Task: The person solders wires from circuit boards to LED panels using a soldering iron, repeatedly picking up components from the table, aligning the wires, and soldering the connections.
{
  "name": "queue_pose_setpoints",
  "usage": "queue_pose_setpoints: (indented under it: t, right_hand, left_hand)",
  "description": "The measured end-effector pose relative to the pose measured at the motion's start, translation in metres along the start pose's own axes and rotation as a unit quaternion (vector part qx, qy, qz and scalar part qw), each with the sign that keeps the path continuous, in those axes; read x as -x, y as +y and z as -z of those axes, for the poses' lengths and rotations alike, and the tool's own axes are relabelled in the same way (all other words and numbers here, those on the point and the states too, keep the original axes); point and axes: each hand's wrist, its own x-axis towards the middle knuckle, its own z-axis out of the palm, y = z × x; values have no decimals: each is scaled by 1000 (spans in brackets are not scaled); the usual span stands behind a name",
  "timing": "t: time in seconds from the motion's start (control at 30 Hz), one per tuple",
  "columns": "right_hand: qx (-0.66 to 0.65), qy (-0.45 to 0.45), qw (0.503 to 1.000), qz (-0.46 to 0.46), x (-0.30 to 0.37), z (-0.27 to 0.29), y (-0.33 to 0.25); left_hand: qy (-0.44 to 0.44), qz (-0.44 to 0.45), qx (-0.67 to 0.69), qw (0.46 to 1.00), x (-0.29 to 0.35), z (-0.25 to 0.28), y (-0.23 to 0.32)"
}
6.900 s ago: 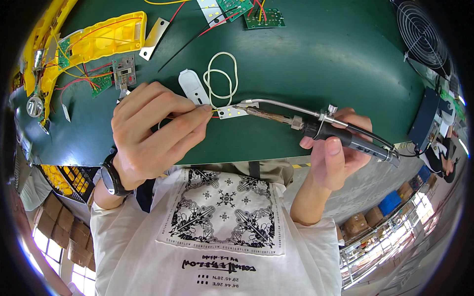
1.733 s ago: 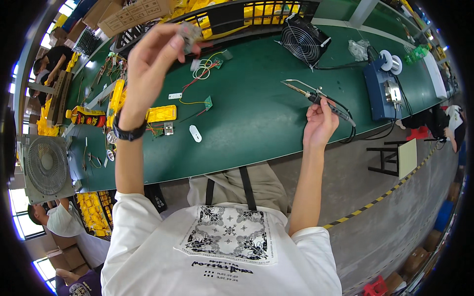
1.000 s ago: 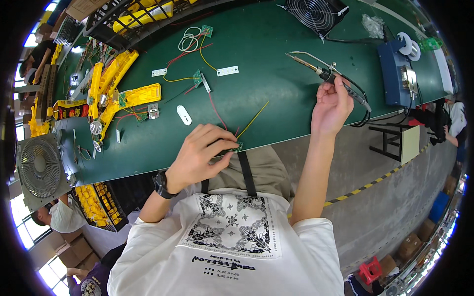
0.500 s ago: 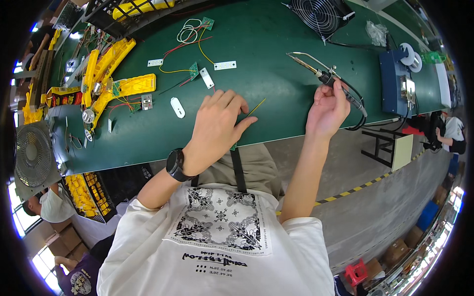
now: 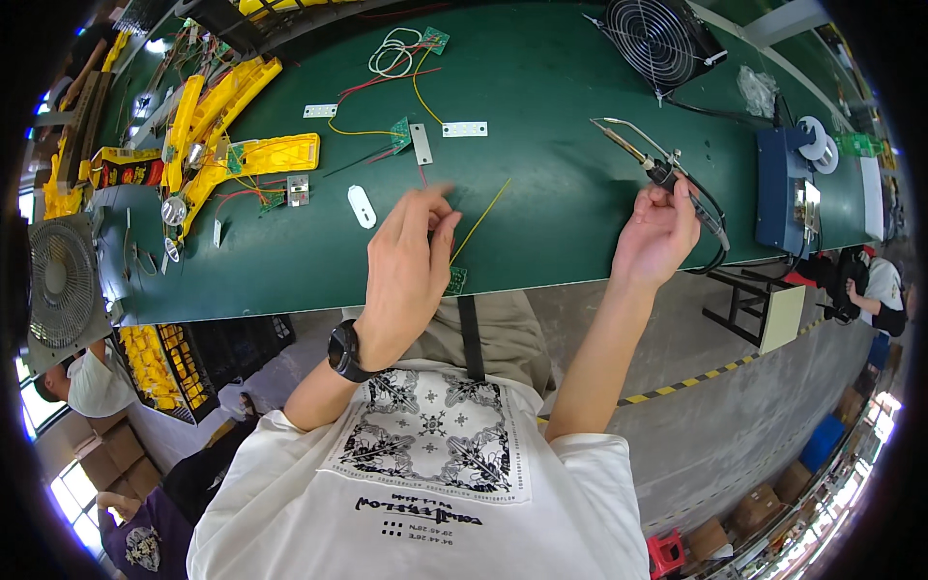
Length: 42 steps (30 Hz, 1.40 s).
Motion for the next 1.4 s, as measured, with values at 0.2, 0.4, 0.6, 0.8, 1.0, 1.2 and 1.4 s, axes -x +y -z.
queue_pose_setpoints:
  t: [0.2,0.4,0.6,0.8,1.0,1.2,1.4]
  right_hand:
    - [21,9,1000,-16,3,-7,-2]
    - [28,11,999,-13,2,-4,-3]
    - [-2,-21,1000,-8,-1,2,-2]
    - [14,-16,1000,3,0,-3,-2]
    - [18,-1,1000,7,5,-9,-5]
    - [18,-1,1000,3,5,-11,-9]
    - [25,12,1000,4,5,-16,-11]
  left_hand:
    - [57,48,-31,997,-7,13,-2]
    - [-45,189,188,963,-17,44,-6]
    - [-45,272,397,876,-32,50,-14]
    - [-106,223,309,919,-42,43,-29]
    - [-51,142,164,975,-41,46,-18]
    - [-114,55,46,991,-39,53,-11]
    - [-70,38,-18,997,-35,42,-21]
